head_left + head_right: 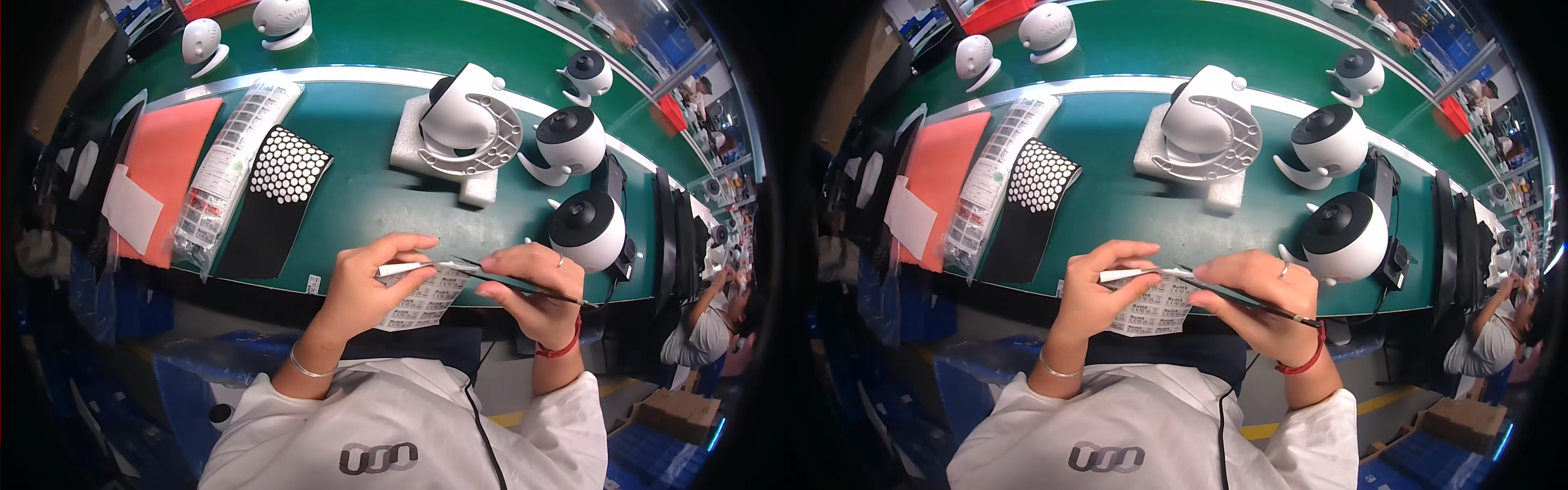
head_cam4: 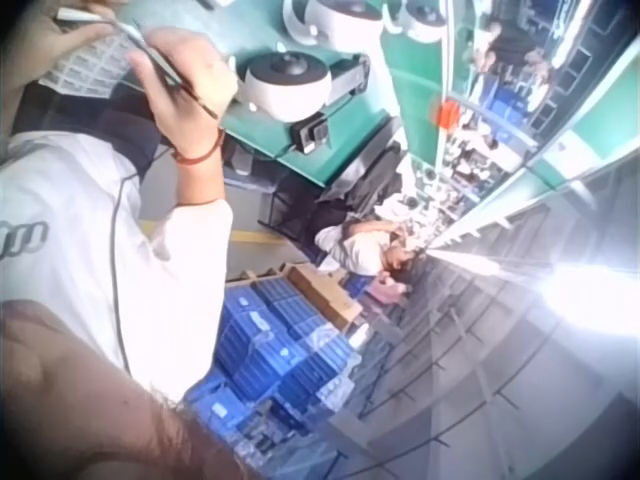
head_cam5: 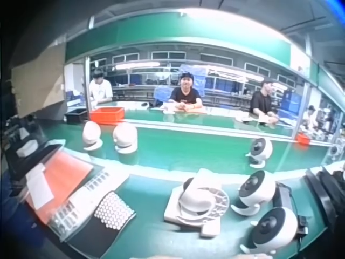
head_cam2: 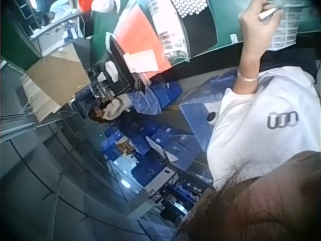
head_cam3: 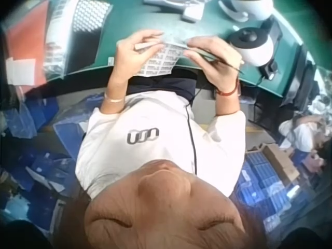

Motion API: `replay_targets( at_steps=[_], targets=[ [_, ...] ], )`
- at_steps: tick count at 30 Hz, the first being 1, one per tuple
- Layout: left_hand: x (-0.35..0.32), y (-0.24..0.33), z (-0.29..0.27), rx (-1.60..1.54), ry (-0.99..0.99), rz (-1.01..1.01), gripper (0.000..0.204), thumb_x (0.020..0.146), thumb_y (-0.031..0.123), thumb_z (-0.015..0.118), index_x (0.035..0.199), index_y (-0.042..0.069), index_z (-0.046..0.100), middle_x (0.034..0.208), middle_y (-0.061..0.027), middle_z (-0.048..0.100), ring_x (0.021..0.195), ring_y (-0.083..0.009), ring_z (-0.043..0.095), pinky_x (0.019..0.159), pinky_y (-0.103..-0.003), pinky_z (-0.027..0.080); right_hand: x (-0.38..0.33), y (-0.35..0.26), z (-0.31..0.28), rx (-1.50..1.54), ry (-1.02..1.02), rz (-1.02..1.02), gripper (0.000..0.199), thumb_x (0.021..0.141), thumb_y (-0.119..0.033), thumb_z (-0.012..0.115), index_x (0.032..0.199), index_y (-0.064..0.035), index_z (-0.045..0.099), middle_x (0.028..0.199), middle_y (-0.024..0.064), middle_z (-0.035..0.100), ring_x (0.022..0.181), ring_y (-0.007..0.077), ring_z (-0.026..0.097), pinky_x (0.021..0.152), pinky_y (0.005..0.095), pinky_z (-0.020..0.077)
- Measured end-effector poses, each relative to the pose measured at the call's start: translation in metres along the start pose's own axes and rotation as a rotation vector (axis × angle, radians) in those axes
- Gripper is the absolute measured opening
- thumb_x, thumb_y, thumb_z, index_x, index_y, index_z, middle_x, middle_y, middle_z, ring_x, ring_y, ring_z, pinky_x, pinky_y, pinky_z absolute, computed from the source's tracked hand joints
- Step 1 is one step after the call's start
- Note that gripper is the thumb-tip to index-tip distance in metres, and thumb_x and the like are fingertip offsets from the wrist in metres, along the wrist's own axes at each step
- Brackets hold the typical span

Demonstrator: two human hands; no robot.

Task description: Apply labels and assemble components of security cameras at an industrial workbench.

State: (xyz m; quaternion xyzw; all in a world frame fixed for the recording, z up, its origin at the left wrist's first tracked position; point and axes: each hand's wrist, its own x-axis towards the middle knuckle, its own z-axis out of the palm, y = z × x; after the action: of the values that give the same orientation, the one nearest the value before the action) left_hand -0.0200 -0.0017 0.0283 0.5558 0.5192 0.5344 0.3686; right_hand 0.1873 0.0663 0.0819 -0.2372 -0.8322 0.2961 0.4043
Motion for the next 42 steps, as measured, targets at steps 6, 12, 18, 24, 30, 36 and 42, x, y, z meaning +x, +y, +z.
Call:
replay_targets(
  at_steps=[6,12,18,24,30,36,42],
  targets=[
    [-0.002,0.004,0.000,0.074,-0.017,0.079,0.036,0.076,-0.001,0.077,0.110,0.001,0.066,0.088,-0.0108,0.074,0.082,-0.0128,0.071,0.071,-0.023,0.054,0.005,-0.004,-0.001,0.036,-0.076,0.022,0.018,0.072,-0.004,0.081,0.086,0.0018,0.071,0.079,0.0094,0.071,0.067,0.0196,0.067,0.059,0.0264,0.0517],
    [-0.002,0.005,0.001,0.087,-0.021,0.097,0.034,0.077,0.002,0.077,0.109,0.002,0.066,0.089,-0.0103,0.074,0.080,-0.0142,0.071,0.071,-0.025,0.054,0.005,-0.006,-0.002,0.054,-0.079,0.063,0.012,0.074,0.001,0.078,0.083,0.0016,0.072,0.077,0.0095,0.071,0.065,0.0188,0.067,0.059,0.0257,0.0513],
    [-0.004,0.000,-0.003,0.130,-0.032,-0.046,0.019,0.075,0.004,0.079,0.091,-0.002,0.070,0.080,-0.0092,0.073,0.072,-0.0096,0.068,0.063,-0.023,0.052,0.006,-0.005,-0.004,0.102,-0.065,0.132,0.010,0.075,0.004,0.075,0.084,0.0023,0.072,0.077,0.0106,0.071,0.065,0.0179,0.067,0.059,0.0252,0.0514],
    [-0.003,0.000,-0.003,0.118,-0.059,-0.093,0.012,0.076,0.004,0.079,0.084,-0.002,0.071,0.073,-0.0074,0.071,0.064,-0.0072,0.064,0.057,-0.022,0.049,0.008,0.002,-0.005,0.127,-0.090,0.063,0.013,0.072,0.002,0.078,0.083,0.0025,0.072,0.079,0.0108,0.071,0.068,0.0194,0.068,0.061,0.0266,0.0527],
    [-0.001,0.000,-0.005,0.156,-0.088,-0.027,0.012,0.079,0.010,0.077,0.086,0.003,0.070,0.075,-0.0092,0.069,0.061,-0.0186,0.066,0.054,-0.030,0.048,0.011,0.005,-0.005,0.128,-0.101,0.004,0.016,0.071,0.000,0.080,0.084,0.0020,0.071,0.081,0.0108,0.071,0.072,0.0203,0.068,0.064,0.0277,0.0537],
    [0.000,0.000,-0.005,0.227,-0.106,0.089,0.013,0.077,0.010,0.077,0.085,0.005,0.069,0.075,-0.0100,0.068,0.066,-0.0267,0.065,0.058,-0.034,0.049,0.013,0.008,-0.007,0.168,-0.202,0.189,0.011,0.076,-0.002,0.077,0.087,-0.0006,0.074,0.079,0.0098,0.072,0.066,0.0184,0.066,0.060,0.0256,0.0502],
    [-0.001,-0.001,0.001,0.139,0.007,0.031,0.011,0.075,0.002,0.079,0.083,0.000,0.071,0.076,-0.0085,0.071,0.066,-0.0129,0.066,0.057,-0.026,0.049,0.008,0.010,-0.006,0.248,-0.127,0.276,0.010,0.079,-0.004,0.075,0.088,-0.0008,0.075,0.075,0.0094,0.070,0.063,0.0161,0.064,0.059,0.0251,0.0476]
  ],
)
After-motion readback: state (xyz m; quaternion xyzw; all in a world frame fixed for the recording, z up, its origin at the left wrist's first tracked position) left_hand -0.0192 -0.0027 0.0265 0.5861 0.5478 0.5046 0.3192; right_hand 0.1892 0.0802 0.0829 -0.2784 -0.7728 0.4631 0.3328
